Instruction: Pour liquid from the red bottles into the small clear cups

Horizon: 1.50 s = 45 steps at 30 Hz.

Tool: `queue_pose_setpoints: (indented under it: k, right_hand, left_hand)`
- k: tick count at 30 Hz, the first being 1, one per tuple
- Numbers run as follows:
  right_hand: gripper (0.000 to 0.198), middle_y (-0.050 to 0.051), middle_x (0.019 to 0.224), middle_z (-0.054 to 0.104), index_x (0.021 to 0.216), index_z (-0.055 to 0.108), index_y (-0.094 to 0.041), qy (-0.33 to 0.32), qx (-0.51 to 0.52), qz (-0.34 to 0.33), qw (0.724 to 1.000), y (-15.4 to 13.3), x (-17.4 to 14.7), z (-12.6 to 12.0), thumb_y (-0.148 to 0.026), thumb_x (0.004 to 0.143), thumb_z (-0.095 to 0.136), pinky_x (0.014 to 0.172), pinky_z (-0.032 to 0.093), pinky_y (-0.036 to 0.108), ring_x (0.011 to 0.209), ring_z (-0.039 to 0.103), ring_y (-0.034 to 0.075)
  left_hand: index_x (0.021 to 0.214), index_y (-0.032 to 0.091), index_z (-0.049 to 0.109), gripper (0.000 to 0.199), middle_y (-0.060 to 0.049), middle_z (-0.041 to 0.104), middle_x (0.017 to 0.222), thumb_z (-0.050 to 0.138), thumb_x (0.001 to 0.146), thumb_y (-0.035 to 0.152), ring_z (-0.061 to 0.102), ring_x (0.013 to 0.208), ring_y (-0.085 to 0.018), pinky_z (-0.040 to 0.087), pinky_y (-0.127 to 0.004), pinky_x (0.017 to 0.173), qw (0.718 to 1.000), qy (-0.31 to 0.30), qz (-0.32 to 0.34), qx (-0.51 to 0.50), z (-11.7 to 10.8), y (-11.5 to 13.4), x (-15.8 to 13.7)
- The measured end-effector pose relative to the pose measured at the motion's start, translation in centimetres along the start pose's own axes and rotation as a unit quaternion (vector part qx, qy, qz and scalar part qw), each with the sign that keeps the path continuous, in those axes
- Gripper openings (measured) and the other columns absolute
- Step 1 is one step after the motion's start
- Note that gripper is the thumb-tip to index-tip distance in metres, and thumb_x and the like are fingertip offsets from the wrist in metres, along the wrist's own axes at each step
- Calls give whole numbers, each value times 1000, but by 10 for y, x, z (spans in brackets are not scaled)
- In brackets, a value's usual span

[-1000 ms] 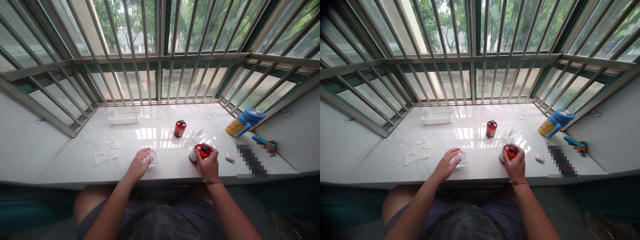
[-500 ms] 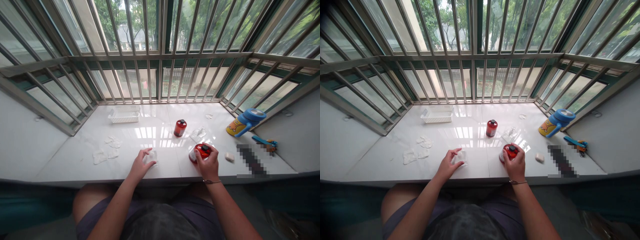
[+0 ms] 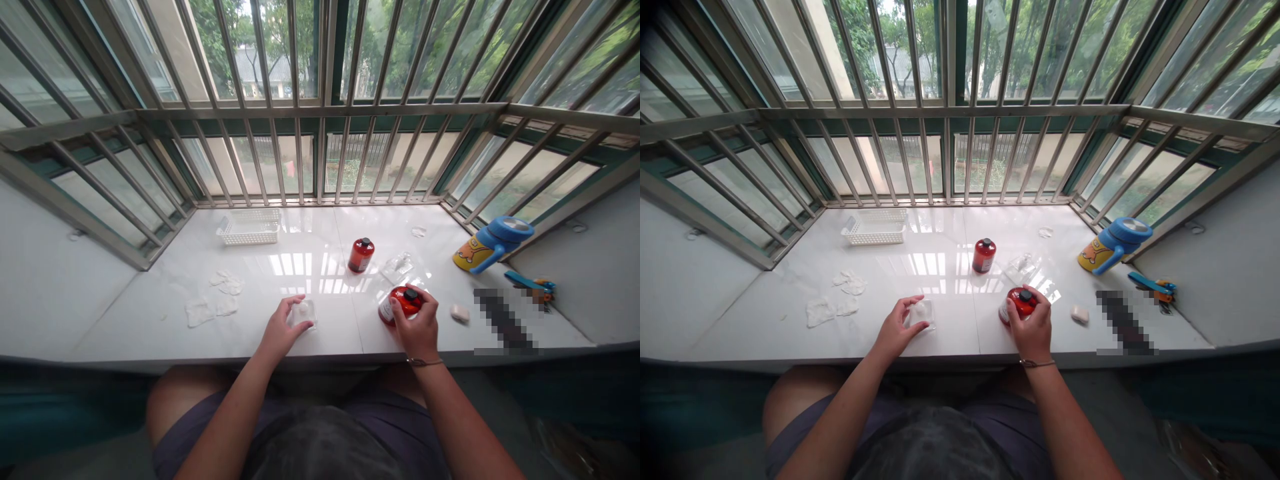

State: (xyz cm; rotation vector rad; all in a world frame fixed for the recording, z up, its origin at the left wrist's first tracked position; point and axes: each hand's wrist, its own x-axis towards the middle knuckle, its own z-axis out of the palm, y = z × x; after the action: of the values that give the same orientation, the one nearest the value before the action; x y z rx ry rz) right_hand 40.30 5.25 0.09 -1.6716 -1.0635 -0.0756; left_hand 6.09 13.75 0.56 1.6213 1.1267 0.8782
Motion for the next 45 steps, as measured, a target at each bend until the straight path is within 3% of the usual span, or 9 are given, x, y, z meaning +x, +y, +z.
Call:
queue_pose_setpoints:
  k: [3,8,13,17,21,28,34,41,45]
  right_hand:
    - [66,16,142,64,143,52,-23,-3,1,2,1000,2,4,1,-51,90,78,102,57,52,115,70,30]
    - [76,19,149,59,150,42,-22,-1,-1,-6,1000,5,15,-2,-50,91,78,106,55,56,129,64,34]
    - [80,25,157,48,152,43,-18,57,-73,-162,982,-14,7,-17,-41,87,86,118,42,69,149,47,42]
    - [51,14,128,68,143,55,-25,-79,-20,-239,967,-49,-20,-10,-26,96,75,106,57,56,123,66,32]
    - [60,13,131,68,148,49,-26,-258,61,-147,953,-76,-49,20,-35,96,76,104,60,53,120,67,31]
    - [66,11,128,73,149,43,-26,-304,142,65,940,-91,-62,42,-40,93,75,110,55,55,120,71,29]
    - [78,14,143,68,155,33,-27,-353,190,60,914,-91,-64,31,-35,91,77,123,45,57,144,59,31]
    - [76,11,131,67,153,34,-27,-298,155,52,940,-73,-75,29,-41,91,77,120,47,57,129,66,29]
    - [79,16,151,58,155,28,-29,-309,183,57,931,-76,-79,29,-38,92,76,125,41,61,146,55,31]
  left_hand:
    - [132,31,64,52,-7,62,154,84,85,36,55,147,-31,37,-52,128,1000,-7,10,15,-1,0,1]
    - [111,27,59,40,-9,65,152,87,83,34,57,146,-31,38,-55,127,999,2,13,-41,2,-6,2]
    - [129,29,62,55,-10,64,152,88,82,32,58,145,-32,39,-53,127,999,-18,19,-42,12,-3,2]
    - [122,28,63,48,-10,65,150,89,81,32,60,143,-31,39,-52,126,997,-54,42,-41,30,1,1]
    - [103,26,52,46,-12,67,148,91,80,34,61,142,-31,43,-51,122,992,-70,47,-89,54,3,-1]
    - [129,26,52,56,-12,66,146,85,84,30,68,132,-29,53,-46,111,991,-83,51,-97,67,10,-5]
    - [131,27,52,69,-11,67,144,93,76,27,67,132,-29,51,-46,115,989,-78,32,-119,66,11,-4]
    - [132,27,52,68,-11,66,147,92,77,25,65,135,-29,50,-47,116,991,-76,37,-104,67,8,-4]
    - [131,27,54,70,-12,66,145,95,75,29,65,135,-31,51,-48,115,992,-72,31,-100,66,10,-4]
